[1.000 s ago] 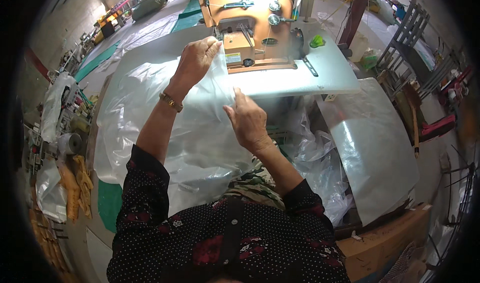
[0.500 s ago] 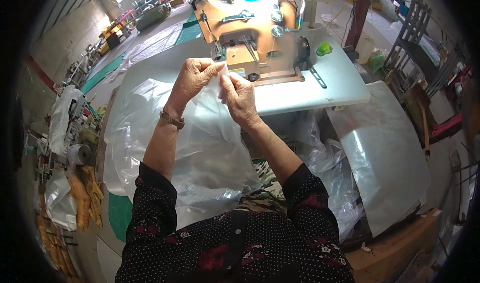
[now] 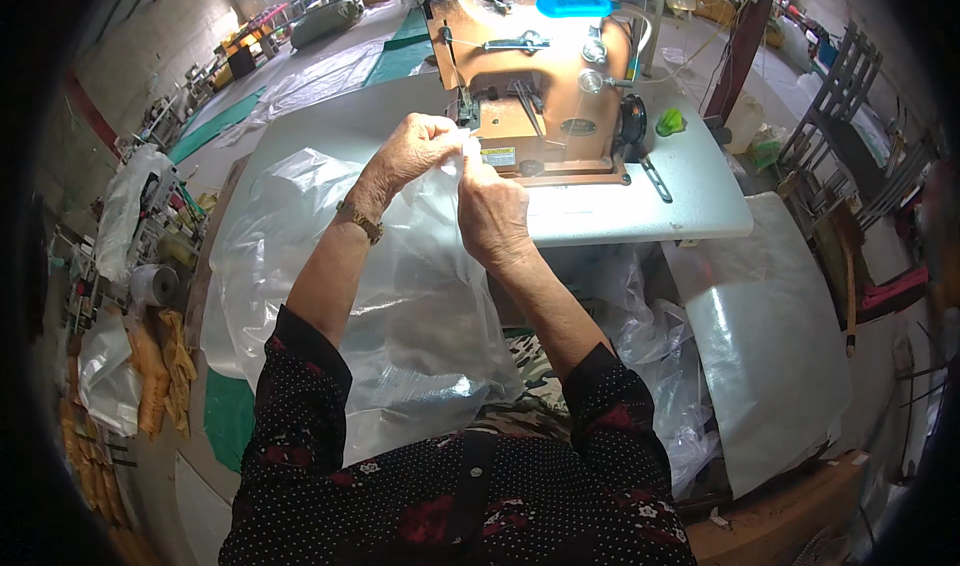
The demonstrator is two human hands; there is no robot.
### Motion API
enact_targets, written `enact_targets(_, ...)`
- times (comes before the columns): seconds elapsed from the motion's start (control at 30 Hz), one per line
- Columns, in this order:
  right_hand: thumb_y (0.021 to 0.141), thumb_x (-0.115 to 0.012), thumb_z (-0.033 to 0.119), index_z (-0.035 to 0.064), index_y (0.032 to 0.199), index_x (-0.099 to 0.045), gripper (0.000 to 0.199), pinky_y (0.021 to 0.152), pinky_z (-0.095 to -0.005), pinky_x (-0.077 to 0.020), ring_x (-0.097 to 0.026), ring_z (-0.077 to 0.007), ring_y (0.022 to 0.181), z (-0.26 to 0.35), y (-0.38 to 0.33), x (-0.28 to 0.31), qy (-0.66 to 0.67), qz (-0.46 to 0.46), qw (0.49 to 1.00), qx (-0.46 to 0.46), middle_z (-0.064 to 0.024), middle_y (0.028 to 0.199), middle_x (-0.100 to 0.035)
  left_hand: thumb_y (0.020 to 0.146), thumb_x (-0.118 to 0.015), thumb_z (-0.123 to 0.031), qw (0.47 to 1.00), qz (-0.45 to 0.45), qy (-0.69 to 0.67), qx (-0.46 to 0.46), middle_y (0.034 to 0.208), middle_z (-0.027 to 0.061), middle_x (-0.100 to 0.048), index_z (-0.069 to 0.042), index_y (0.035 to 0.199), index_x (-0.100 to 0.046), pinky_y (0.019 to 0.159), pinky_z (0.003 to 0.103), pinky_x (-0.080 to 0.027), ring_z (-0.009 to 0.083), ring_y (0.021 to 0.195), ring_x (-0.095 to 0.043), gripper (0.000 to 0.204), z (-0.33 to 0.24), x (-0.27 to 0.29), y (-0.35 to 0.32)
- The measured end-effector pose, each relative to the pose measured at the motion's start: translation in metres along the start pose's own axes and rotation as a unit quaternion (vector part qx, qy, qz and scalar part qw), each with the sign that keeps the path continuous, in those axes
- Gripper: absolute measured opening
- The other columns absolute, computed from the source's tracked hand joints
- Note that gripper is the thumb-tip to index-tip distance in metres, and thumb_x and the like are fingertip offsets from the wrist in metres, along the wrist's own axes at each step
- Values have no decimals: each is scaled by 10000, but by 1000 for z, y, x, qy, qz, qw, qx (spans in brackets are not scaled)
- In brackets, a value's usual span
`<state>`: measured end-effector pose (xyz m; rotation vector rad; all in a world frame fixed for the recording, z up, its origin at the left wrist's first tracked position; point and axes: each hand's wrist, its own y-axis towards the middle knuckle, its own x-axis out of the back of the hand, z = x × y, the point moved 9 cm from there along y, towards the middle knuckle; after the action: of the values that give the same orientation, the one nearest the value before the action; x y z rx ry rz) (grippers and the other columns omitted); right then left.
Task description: Sewing sheets of clear plastic together using an industrial sewing machine.
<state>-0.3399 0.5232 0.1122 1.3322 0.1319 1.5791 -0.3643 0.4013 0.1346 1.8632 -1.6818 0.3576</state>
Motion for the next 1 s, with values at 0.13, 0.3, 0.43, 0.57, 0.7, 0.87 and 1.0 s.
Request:
enact_targets(0.13,895,-540,60,-56,1274,-514,397,555,-412,-507,-663,-321,615,3,5,-2,-21,-21,999,18,-172,709,-641,940,-610,-215,998,-29,-49,7,687,-38,-569,11,772,-647,613,240,-418,63,660,-490,284,2,6,1)
enact_targets(0.3,911,-536,75,-48,1202,-555,317,564,-400,-512,-660,-315,612,-4,8,-11,-43,-24,999,-3,-160,694,-634,925,-583,-289,998,13,49,26,757,113,-667,45,891,-660,697,347,-486,187,702,-587,345,18,-1,7)
enact_targets(0.43,926,-539,92,6,1036,-597,152,568,-377,-510,-658,-292,620,-16,14,-10,9,-58,997,52,-118,697,-633,917,-570,-256,989,-50,131,-43,759,181,-636,25,884,-638,701,390,-485,285,675,-573,291,17,14,13)
enact_targets(0.57,870,-601,152,79,996,-618,146,756,-389,-481,-641,-267,825,-34,24,-8,4,-139,981,133,-80,820,-626,920,-576,-192,989,-59,126,-42,697,87,-566,35,831,-595,668,329,-456,173,675,-519,244,27,21,21)
enact_targets(0.7,782,-645,140,96,1101,-623,323,1010,-465,-348,-578,-239,1061,-36,27,-23,-33,-212,957,197,-54,1066,-624,929,-589,-149,992,-46,111,-39,666,-3,-508,43,812,-568,621,268,-413,67,675,-450,226,36,18,32)
enact_targets(0.87,741,-683,132,120,1066,-648,327,1063,-492,-290,-586,-214,1076,-45,30,-41,2,-238,949,208,-23,1085,-631,915,-611,-161,989,-50,137,-27,653,-3,-530,48,812,-603,613,268,-415,61,666,-457,233,49,13,41)
enact_targets(1.0,731,-690,139,126,996,-654,268,1066,-492,-290,-596,-202,1062,-50,31,-49,-12,-235,950,206,-5,1072,-634,874,-672,-168,989,-88,118,-16,642,3,-558,26,795,-639,610,266,-438,65,654,-498,212,58,11,43)
